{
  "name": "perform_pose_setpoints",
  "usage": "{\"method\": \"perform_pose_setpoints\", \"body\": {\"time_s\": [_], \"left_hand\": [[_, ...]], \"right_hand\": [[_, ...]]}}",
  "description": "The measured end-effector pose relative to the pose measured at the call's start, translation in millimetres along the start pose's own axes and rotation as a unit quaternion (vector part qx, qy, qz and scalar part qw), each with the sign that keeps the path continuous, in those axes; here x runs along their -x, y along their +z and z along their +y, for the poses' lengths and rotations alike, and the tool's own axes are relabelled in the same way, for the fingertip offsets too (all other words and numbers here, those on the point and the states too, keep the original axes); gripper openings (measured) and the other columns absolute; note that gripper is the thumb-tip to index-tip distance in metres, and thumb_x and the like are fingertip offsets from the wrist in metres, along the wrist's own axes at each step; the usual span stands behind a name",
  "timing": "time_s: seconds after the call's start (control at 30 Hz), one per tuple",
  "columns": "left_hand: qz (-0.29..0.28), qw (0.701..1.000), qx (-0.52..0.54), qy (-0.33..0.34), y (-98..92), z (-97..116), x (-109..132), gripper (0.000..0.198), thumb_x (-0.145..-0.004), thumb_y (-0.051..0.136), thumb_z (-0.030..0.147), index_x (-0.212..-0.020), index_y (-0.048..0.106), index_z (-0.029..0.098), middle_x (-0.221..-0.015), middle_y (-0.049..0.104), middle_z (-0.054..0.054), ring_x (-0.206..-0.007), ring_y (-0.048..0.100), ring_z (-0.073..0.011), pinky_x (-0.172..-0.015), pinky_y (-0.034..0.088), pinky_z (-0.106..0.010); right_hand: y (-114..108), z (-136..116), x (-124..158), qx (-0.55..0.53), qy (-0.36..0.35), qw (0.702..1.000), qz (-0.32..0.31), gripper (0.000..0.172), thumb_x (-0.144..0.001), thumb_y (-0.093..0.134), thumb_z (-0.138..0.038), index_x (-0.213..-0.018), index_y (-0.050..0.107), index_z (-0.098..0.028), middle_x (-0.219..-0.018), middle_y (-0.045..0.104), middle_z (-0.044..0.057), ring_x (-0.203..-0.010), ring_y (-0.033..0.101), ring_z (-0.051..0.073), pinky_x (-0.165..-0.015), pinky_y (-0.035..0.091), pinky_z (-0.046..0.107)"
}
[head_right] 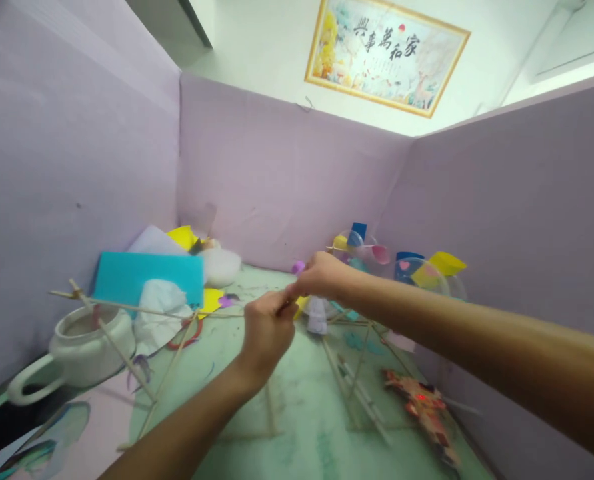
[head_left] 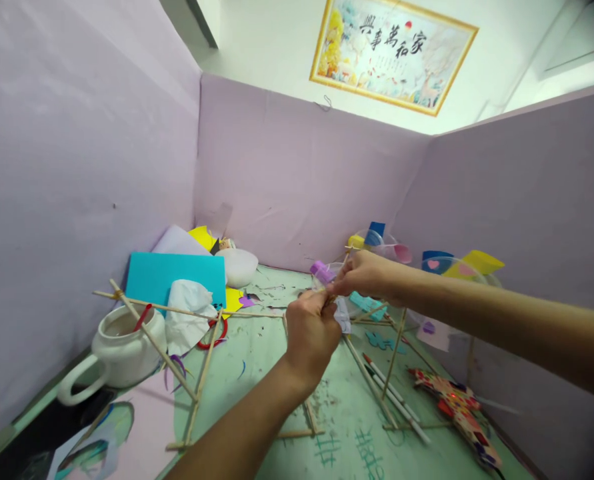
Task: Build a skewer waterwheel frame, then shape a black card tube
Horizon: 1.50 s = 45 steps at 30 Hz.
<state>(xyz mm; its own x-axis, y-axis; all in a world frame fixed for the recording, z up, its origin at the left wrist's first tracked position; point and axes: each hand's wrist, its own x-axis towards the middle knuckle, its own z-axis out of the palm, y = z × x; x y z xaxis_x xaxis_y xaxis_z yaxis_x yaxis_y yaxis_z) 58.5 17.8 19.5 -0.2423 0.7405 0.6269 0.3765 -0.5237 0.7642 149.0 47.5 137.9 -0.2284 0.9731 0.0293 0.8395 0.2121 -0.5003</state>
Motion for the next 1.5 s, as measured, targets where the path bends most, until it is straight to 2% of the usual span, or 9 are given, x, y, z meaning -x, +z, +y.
{"method": "perform_pose_setpoints", "body": {"time_s": [0.23,0.4,0.6,0.8,0.87,1.0,1.13,1.27,1.5], "left_hand": [[0.014,0.998,0.049,-0.038,-0.7,4,-5,0.02,-0.066,0.048,0.009,-0.052,0.061,0.016,-0.052,0.054,0.001,-0.053,0.043,-0.0111,-0.054,0.03,-0.024],[0.017,0.994,0.08,-0.066,-10.4,5,-14,0.02,-0.059,0.046,0.007,-0.041,0.049,0.015,-0.045,0.043,0.003,-0.05,0.037,-0.009,-0.051,0.027,-0.023],[-0.026,0.981,0.148,-0.119,-21.1,4,-25,0.022,-0.059,0.045,0.01,-0.038,0.049,0.015,-0.04,0.04,0.005,-0.045,0.037,-0.0071,-0.046,0.027,-0.021],[-0.076,0.95,0.234,-0.191,-33.7,-5,-42,0.011,-0.059,0.061,0.022,-0.059,0.064,0.012,-0.038,0.039,0.006,-0.037,0.032,-0.0044,-0.038,0.023,-0.02],[-0.092,0.938,0.257,-0.213,-36.7,-8,-44,0.019,-0.058,0.064,0.026,-0.067,0.066,0.01,-0.04,0.04,0.006,-0.036,0.033,-0.0041,-0.036,0.021,-0.019],[-0.132,0.921,0.285,-0.231,-37.9,-12,-44,0.027,-0.057,0.068,0.03,-0.074,0.067,0.009,-0.044,0.042,0.005,-0.038,0.035,-0.0036,-0.037,0.023,-0.018],[-0.151,0.919,0.28,-0.233,-33.8,-12,-40,0.031,-0.058,0.07,0.03,-0.08,0.07,0.008,-0.042,0.043,0.006,-0.038,0.034,-0.0033,-0.038,0.022,-0.018],[-0.144,0.925,0.258,-0.24,-27.0,-10,-38,0.037,-0.058,0.073,0.035,-0.083,0.071,0.008,-0.04,0.043,0.006,-0.038,0.034,-0.0036,-0.038,0.022,-0.019],[-0.09,0.931,0.258,-0.242,-29.8,-18,-35,0.027,-0.056,0.074,0.027,-0.074,0.063,0.01,-0.045,0.052,0.004,-0.039,0.04,-0.0052,-0.039,0.029,-0.019]], "right_hand": [[17,-20,19,0.358,-0.159,0.91,0.134,0.01,-0.057,0.065,-0.011,-0.048,0.064,-0.017,-0.049,0.058,0.006,-0.048,0.053,0.016,-0.046,0.033,0.027],[40,-18,28,0.394,-0.245,0.867,0.182,0.018,-0.069,0.053,-0.007,-0.06,0.067,-0.016,-0.056,0.062,0.008,-0.051,0.054,0.015,-0.048,0.033,0.026],[44,-1,18,0.371,-0.274,0.865,0.198,0.021,-0.072,0.049,-0.008,-0.07,0.068,-0.016,-0.066,0.065,0.006,-0.051,0.056,0.014,-0.045,0.03,0.026],[50,36,22,0.126,-0.376,0.857,0.33,0.024,-0.081,0.049,-0.014,-0.088,0.07,-0.022,-0.093,0.072,0.004,-0.082,0.066,0.017,-0.069,0.049,0.027],[55,49,20,0.001,-0.346,0.869,0.353,0.018,-0.081,0.052,-0.019,-0.087,0.069,-0.021,-0.094,0.072,0.005,-0.086,0.066,0.018,-0.079,0.05,0.032],[72,65,5,-0.228,-0.203,0.927,0.216,0.022,-0.079,0.056,-0.032,-0.09,0.068,-0.017,-0.09,0.071,0.008,-0.083,0.066,0.02,-0.077,0.051,0.036],[91,61,-14,-0.435,-0.191,0.874,0.102,0.036,-0.078,0.057,-0.042,-0.104,0.061,-0.018,-0.099,0.068,0.009,-0.084,0.065,0.017,-0.076,0.051,0.034],[100,48,-21,-0.502,-0.177,0.832,0.155,0.027,-0.072,0.063,-0.04,-0.086,0.065,-0.016,-0.079,0.068,0.004,-0.072,0.062,0.015,-0.071,0.05,0.031],[104,38,-22,-0.486,-0.143,0.848,0.158,0.022,-0.071,0.064,-0.036,-0.07,0.065,-0.015,-0.07,0.066,0.004,-0.061,0.058,0.014,-0.059,0.047,0.027]]}}
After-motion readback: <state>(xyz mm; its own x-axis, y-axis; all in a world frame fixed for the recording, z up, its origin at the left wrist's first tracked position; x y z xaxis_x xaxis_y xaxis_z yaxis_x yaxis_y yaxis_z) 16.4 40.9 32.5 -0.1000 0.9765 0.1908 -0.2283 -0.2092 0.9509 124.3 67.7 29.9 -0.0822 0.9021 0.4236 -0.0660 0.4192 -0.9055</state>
